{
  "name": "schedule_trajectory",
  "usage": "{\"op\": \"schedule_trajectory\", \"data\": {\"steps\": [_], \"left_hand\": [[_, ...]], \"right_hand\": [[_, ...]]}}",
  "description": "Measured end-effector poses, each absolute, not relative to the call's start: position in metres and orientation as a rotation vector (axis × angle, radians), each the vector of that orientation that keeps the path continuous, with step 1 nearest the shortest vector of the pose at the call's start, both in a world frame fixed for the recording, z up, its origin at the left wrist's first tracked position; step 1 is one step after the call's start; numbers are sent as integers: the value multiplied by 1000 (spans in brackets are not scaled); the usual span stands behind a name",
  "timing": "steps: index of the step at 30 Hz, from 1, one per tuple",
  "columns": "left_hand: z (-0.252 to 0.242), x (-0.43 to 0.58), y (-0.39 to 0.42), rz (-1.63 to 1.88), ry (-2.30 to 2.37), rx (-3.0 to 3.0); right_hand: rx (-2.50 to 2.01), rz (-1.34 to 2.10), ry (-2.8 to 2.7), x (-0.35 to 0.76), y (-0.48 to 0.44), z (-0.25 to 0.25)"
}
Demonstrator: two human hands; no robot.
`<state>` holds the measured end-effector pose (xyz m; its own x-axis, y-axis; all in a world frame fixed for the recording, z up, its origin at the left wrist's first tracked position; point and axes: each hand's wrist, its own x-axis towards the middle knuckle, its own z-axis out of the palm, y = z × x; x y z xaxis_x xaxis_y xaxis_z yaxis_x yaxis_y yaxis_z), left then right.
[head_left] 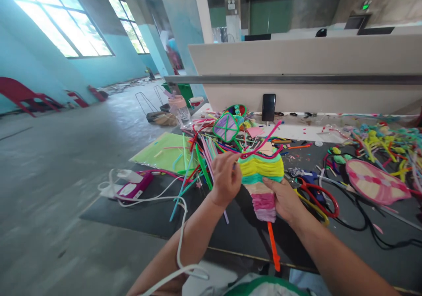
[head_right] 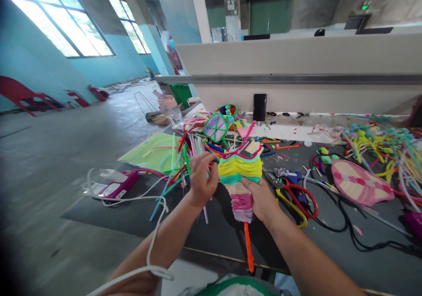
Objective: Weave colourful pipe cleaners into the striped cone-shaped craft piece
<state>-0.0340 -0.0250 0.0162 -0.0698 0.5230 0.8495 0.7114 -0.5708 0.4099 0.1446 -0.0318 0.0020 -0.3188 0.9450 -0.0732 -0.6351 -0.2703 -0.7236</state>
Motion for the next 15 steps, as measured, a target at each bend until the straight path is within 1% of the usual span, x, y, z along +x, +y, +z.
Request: {"op": "schedule_trajectory", "data": {"steps": [3,7,15], "left_hand": [[9,-23,-20,-1565,-1455,-2253],[3,-18,-14,-1485,-1536,-2212],[4,-15,-17,-1349,-1516,-2109]], "right_hand": [[-570,1819,-752,141,-35,2],[-570,1828,-809,138,-36,-4],[-616,1809,-828,137,-36,-8]]}}
